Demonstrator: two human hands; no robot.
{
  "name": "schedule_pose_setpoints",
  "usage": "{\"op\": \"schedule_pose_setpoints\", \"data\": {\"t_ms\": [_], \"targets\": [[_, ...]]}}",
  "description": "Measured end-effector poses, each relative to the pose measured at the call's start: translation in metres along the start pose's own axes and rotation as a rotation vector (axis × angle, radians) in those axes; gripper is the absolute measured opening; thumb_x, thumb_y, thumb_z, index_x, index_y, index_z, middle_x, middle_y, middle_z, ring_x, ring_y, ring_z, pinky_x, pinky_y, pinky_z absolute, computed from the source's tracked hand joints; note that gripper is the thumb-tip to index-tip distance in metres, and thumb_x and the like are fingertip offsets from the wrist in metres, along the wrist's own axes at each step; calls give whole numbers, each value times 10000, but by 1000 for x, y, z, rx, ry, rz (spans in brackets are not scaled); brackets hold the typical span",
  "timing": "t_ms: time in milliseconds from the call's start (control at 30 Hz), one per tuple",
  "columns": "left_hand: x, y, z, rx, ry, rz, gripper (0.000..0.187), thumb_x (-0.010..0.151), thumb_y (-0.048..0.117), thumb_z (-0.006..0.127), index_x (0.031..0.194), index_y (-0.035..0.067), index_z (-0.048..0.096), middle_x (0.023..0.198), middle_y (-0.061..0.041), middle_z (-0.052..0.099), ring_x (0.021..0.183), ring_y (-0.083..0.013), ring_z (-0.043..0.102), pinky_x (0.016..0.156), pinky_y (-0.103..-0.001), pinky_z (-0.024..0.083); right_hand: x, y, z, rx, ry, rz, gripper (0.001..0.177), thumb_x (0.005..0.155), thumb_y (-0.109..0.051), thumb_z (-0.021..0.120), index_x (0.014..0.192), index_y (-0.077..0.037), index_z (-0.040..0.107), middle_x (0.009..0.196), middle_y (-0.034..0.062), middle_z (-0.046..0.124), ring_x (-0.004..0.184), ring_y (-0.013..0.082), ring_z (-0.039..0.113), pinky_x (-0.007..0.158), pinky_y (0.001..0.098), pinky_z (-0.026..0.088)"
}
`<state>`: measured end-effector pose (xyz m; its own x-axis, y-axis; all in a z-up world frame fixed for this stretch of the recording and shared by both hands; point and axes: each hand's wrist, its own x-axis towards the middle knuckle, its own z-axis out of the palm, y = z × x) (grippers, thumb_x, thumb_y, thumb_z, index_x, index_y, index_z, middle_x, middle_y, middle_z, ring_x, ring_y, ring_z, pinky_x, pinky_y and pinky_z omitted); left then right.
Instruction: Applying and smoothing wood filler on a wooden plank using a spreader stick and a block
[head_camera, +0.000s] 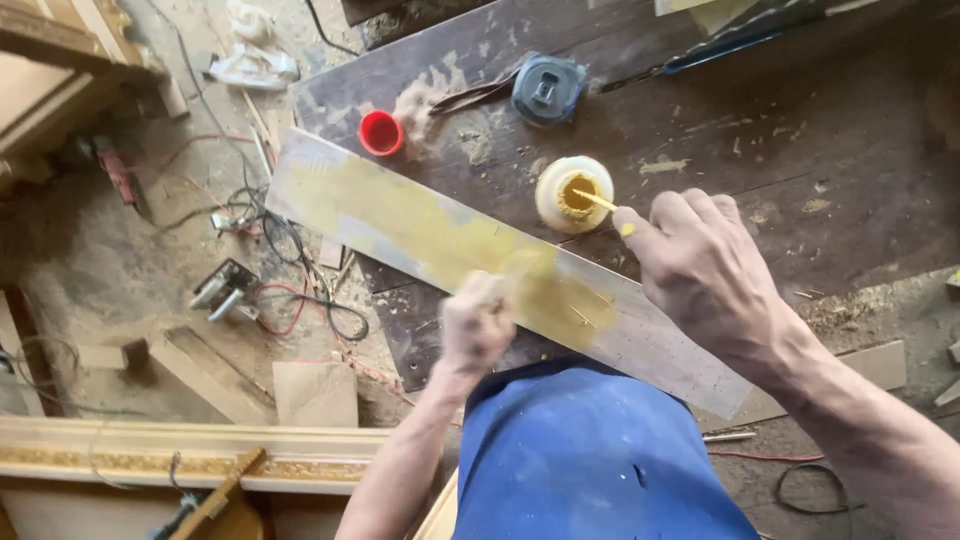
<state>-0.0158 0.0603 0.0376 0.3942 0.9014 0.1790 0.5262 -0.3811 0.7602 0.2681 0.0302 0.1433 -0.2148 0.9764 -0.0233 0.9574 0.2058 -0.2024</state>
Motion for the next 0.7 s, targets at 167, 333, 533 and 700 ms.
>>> {"op": "schedule_pose_setpoints", "data": {"t_ms": [167,333,533,700], "targets": [[-1,-88,-2,122,270,-78,484,864,122,687,526,139,342,463,-110,380,449,-350,420,486,-345,407,22,-2,36,-225,131,-98,247,735,-79,737,980,-103,718,793,61,502,778,277,589,821,404,532],[-4,-43,4,-193,212,-58,416,825,79,702,500,105,445,532,-73,454,478,-280,508,531,-315,464,32,1,80,-313,95,-132,104,762,-102,658,860,-109,695,840,79,502,813,272,581,728,373,496],[-50,13,44,-140,-124,-218,84,783,161,666,807,241,664,642,43,592,614,-212,678,563,-317,571,26,10,103,-218,136,-156,56,788,-40,630,840,-46,650,904,110,497,827,296,583,701,375,496],[-31,-4,-16,-280,53,-374,77,770,38,688,832,83,681,606,-156,605,598,-220,636,561,-366,558,39,-3,77,-212,31,-109,58,761,-26,615,803,-54,644,929,94,484,829,286,564,692,368,496]]}}
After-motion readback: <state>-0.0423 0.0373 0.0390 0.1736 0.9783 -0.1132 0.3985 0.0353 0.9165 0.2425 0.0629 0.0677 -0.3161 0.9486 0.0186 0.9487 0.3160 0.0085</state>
